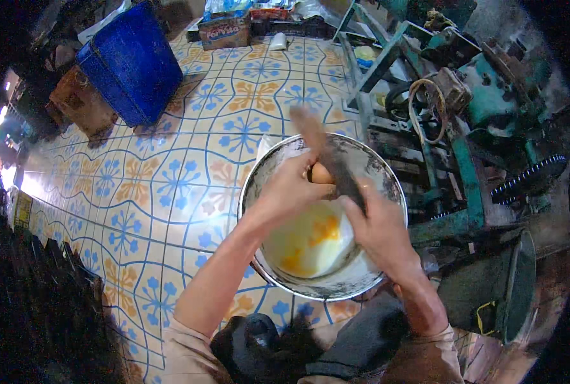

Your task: The person cracks several eggs into a bucket containing liquid, adds a bag of white powder and a bag of yellow powder, and mixes the ingredients together by hand. They also add a scoop of water from a larger container during the mixing process.

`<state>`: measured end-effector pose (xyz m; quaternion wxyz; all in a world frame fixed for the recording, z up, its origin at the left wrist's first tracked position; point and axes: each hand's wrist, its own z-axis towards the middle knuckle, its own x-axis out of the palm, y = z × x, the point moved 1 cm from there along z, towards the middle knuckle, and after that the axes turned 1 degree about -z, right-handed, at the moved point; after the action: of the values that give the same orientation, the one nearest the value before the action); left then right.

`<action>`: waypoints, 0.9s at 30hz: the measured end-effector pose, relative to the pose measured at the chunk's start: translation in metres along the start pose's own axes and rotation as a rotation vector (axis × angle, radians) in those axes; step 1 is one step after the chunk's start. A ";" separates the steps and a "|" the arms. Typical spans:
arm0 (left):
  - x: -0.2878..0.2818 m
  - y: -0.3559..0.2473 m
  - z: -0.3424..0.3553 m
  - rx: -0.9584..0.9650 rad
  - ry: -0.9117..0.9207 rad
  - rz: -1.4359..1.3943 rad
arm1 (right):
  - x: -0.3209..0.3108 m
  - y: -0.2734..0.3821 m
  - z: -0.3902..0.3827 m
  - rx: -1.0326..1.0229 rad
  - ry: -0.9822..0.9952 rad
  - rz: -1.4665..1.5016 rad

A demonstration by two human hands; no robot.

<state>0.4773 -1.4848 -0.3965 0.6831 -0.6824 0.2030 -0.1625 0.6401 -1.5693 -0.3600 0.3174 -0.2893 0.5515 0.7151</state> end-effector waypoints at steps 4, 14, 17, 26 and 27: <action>-0.001 0.008 0.001 0.038 0.024 0.000 | 0.007 -0.008 0.002 -0.008 -0.007 0.028; -0.005 0.009 -0.005 0.042 0.099 0.012 | 0.001 -0.020 0.042 0.087 0.098 0.343; -0.011 0.010 -0.008 0.086 0.176 0.004 | 0.007 -0.023 0.040 0.189 0.192 0.498; -0.026 0.006 -0.003 -0.174 0.290 -0.119 | 0.015 -0.033 0.045 0.155 0.206 0.413; -0.025 0.007 -0.002 -0.168 0.284 -0.123 | 0.015 -0.033 0.046 0.162 0.209 0.413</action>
<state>0.4537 -1.4740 -0.4017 0.5769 -0.7184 0.2682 -0.2813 0.6530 -1.5162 -0.3812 0.1278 -0.2166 0.6843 0.6845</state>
